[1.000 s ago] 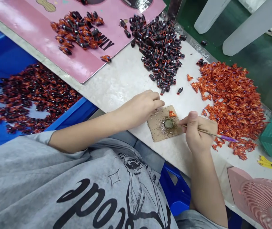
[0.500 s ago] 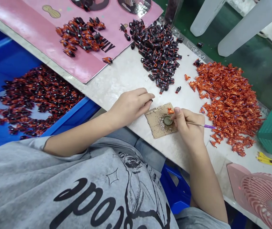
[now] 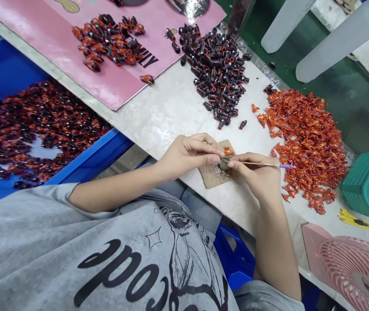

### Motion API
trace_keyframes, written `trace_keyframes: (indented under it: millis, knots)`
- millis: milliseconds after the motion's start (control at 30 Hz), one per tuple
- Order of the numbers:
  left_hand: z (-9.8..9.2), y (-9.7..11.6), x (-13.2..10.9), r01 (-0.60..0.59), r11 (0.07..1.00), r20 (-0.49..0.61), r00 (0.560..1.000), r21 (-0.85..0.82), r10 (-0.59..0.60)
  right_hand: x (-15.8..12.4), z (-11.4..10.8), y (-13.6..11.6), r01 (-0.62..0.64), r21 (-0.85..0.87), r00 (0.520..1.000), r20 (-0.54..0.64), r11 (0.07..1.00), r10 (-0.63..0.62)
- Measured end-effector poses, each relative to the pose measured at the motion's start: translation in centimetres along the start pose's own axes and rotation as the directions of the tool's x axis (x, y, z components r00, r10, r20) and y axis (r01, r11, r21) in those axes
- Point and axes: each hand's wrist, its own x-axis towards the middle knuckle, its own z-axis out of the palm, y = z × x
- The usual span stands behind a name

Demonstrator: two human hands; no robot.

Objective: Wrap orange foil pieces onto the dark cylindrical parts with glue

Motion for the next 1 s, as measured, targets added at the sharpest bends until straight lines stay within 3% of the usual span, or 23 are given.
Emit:
trace_keyframes:
  millis: [133, 300, 433, 600, 800, 1000]
  knots:
    - [-0.3, -0.1, 0.3, 0.047, 0.992, -0.023, 0.998, -0.121, -0.050, -0.1, -0.9, 0.1, 0.047, -0.029, 0.999, 0.025, 0.998, -0.047]
    - [-0.1, -0.5, 0.4, 0.084, 0.985, -0.121, 0.987, -0.148, -0.102, -0.4, -1.1, -0.2, 0.108, -0.097, 0.990, 0.105, 0.989, -0.097]
    - [0.3, -0.8, 0.5, 0.102, 0.972, -0.172, 0.975, -0.210, -0.139, -0.3, -0.7, -0.4, 0.230, -0.236, 0.973, 0.057, 0.944, -0.223]
    - [0.5, -0.5, 0.6, 0.107, 0.952, -0.153, 0.976, -0.286, -0.155, -0.2, -0.4, -0.3, 0.319, -0.277, 0.947, 0.067, 0.906, -0.313]
    - [0.3, -1.0, 0.7, 0.010, 0.951, -0.134, 0.990, -0.309, -0.054, -0.3, -0.3, -0.1, 0.374, -0.317, 0.926, 0.068, 0.872, -0.372]
    - [0.2, -1.0, 0.5, 0.055, 0.949, -0.103, 0.991, -0.310, -0.091, -0.6, -0.7, -0.8, 0.370, -0.323, 0.926, 0.051, 0.871, -0.375]
